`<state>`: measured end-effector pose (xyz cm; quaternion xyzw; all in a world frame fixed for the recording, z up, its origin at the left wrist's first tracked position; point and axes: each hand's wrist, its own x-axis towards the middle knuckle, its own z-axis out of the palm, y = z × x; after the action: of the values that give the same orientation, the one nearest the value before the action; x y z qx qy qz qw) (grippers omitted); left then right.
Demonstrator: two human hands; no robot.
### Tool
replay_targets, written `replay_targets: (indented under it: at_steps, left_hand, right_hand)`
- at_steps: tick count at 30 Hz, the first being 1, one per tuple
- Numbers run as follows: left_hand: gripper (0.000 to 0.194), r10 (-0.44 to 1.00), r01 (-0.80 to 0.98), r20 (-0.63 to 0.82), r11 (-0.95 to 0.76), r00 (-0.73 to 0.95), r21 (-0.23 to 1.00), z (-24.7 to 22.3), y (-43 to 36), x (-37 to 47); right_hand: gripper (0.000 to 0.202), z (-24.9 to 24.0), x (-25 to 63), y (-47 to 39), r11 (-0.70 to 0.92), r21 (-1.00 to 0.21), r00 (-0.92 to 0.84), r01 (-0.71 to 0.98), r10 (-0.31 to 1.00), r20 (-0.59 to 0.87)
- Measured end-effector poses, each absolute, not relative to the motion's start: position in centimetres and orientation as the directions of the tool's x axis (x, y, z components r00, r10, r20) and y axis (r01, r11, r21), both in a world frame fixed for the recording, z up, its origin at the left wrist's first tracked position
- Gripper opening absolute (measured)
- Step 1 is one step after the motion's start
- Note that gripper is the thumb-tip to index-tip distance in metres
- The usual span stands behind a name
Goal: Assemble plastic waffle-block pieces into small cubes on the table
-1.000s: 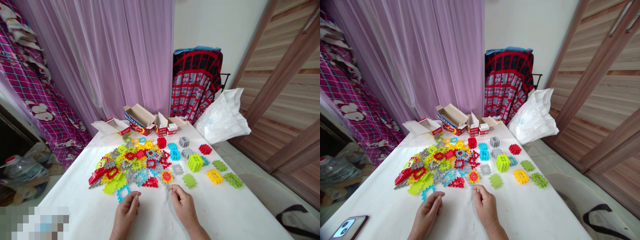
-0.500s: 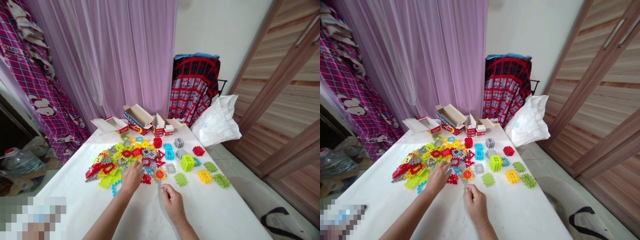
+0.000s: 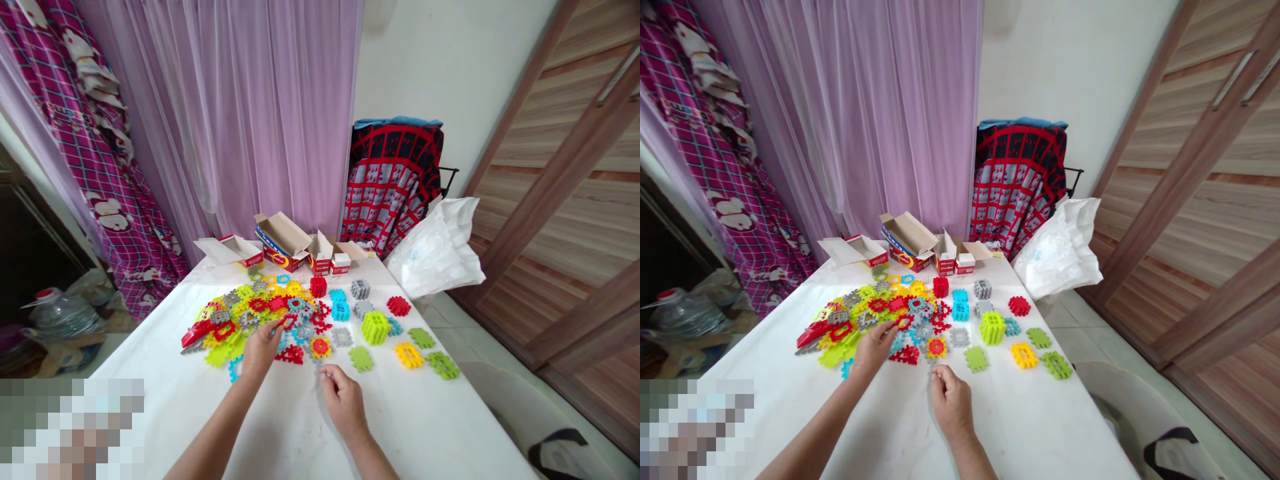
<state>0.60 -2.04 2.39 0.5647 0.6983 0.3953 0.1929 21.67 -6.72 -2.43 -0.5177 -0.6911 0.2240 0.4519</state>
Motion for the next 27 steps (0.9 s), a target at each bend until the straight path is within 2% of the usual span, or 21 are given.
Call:
replay_targets:
  at_steps: [5, 11, 18, 27]
  left_hand:
    - [0.047, 0.921, 0.270, -0.044, 0.159, -0.387, 0.950, 1.5, -4.1, 1.9]
    - [0.051, 0.921, 0.029, -0.165, 0.187, -0.352, 0.982, 0.8, -6.0, 3.7]
    - [0.050, 0.940, 0.019, -0.163, 0.177, -0.299, 0.984, 0.1, -7.0, 4.7]
    - [0.045, 0.959, 0.087, -0.154, 0.179, -0.238, 0.980, 0.4, -7.6, 4.7]
  right_hand:
    - [0.032, -2.9, 21.5, -6.6, 0.360, -0.784, -0.059, 0.506, 0.921, 0.385]
    - [0.034, -2.6, 21.4, -6.4, 0.345, -0.827, -0.036, 0.443, 0.929, 0.368]
    - [0.041, -2.8, 20.7, -5.9, 0.328, -0.846, -0.040, 0.421, 0.938, 0.344]
    - [0.033, -2.7, 19.9, -5.5, 0.307, -0.878, -0.021, 0.367, 0.946, 0.322]
